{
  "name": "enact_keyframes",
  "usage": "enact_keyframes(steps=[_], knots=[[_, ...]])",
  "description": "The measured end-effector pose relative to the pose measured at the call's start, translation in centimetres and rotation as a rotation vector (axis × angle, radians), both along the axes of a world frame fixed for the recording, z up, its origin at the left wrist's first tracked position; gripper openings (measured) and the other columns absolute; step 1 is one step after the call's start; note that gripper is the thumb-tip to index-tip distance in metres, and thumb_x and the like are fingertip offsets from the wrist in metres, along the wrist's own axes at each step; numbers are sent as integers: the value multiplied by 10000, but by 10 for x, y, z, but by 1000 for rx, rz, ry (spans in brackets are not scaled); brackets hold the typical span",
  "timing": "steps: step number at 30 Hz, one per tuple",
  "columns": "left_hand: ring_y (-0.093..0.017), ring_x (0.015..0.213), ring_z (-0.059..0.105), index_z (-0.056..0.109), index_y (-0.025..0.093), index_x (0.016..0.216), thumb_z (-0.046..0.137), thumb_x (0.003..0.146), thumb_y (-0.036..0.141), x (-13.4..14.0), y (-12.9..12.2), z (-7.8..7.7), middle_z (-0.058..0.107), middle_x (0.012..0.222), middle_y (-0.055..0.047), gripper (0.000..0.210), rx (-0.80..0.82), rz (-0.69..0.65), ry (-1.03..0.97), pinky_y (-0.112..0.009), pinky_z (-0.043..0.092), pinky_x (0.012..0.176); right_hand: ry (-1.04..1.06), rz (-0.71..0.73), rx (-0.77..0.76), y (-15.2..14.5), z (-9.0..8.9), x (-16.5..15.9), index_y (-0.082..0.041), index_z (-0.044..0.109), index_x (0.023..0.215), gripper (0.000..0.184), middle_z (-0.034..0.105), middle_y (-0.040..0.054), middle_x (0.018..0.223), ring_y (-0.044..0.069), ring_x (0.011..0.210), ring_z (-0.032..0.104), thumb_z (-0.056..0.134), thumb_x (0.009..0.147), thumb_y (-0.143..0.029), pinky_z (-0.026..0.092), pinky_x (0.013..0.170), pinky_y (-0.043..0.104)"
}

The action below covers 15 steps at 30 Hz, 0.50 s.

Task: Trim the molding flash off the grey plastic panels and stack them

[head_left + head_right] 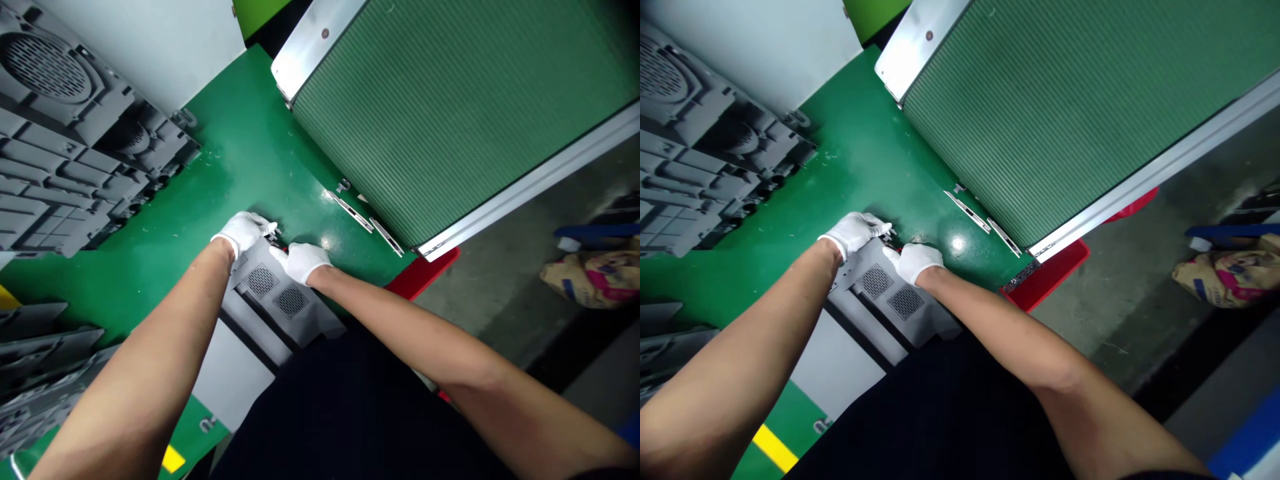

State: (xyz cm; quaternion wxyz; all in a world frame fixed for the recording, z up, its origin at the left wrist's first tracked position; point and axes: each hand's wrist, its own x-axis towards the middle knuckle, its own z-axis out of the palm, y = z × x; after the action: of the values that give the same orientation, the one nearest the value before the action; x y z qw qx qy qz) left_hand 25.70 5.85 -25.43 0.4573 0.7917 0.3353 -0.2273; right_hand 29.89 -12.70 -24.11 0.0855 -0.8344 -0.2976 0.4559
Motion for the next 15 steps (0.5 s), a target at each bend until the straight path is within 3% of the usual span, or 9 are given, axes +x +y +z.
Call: enact_keyframes(steps=[8,12,15], knots=[[-203,755,633,783,190,781,781,713,432,4,-3,7,762,820,-69,251,-22,25,19,-340,466,715,10,70,26,5,-4,6,-81,769,1053,856,738,271,1047,368,1028,696,219,970,-731,512,909,479],[-205,817,653,774,165,832,782,729,423,2,2,17,770,896,-85,278,-92,227,-55,-324,497,748,7,71,17,3,2,16,-46,758,1065,883,728,267,1086,347,1116,670,175,998,-705,476,950,435],[-202,856,655,754,156,886,739,768,454,-5,5,32,766,959,-90,321,-16,374,-179,-319,514,781,23,-10,19,-24,11,22,-85,764,1000,903,741,257,1046,345,1068,690,177,958,-769,501,920,431]])
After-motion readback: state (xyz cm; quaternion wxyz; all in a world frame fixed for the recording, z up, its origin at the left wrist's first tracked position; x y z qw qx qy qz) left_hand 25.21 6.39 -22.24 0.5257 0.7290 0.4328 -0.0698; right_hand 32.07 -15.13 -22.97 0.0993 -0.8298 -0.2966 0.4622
